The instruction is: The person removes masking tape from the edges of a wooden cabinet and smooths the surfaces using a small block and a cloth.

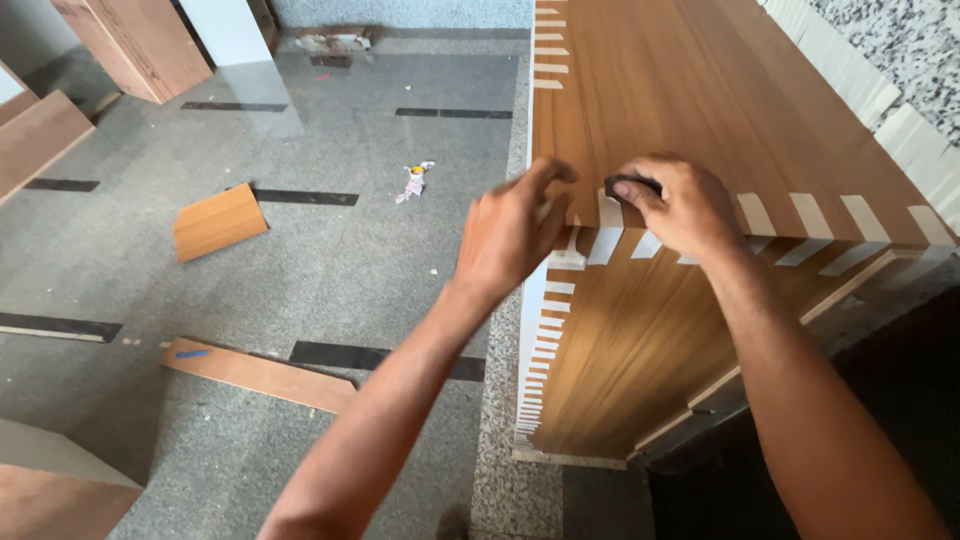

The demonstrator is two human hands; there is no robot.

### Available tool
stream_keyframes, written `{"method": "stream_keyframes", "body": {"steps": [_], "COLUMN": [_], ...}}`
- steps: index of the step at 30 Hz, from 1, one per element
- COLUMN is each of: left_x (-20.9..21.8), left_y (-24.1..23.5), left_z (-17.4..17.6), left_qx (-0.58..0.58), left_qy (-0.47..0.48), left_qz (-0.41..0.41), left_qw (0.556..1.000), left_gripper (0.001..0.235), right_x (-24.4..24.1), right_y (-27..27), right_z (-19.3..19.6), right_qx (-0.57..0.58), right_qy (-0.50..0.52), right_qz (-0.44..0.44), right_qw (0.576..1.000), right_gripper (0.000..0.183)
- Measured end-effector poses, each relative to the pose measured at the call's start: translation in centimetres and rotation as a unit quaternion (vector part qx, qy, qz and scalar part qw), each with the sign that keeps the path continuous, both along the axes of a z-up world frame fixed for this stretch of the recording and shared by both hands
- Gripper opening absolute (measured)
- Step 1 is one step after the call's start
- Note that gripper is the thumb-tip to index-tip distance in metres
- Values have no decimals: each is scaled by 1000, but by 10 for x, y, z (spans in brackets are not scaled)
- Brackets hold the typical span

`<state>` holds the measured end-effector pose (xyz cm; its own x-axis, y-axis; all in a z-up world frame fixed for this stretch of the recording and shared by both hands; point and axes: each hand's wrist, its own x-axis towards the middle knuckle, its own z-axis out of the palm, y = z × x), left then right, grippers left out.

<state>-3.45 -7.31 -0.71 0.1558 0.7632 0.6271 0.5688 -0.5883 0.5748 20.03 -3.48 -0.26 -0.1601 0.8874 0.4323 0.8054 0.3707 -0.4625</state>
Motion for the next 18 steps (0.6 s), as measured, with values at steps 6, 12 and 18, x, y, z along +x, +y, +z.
{"method": "stream_keyframes", "body": {"steps": [6, 12, 18], "left_x": [26, 32, 8], "left_y": [48, 43, -45], "left_z": [37, 17, -38], "left_qx": [-50, 44, -82], "left_qy": [206, 246, 280], "left_qz": [-52, -75, -119], "left_qw": [976, 965, 949], "left_gripper": [18, 7, 43], "right_x": [20, 28, 16], "right_y": [13, 13, 5], "right_z": [-12, -17, -9], "right_qx": [20, 5, 17], "right_qy": [354, 367, 332], "right_qz": [71, 88, 101], "right_qw": [932, 926, 938], "right_gripper": [19, 16, 16]}}
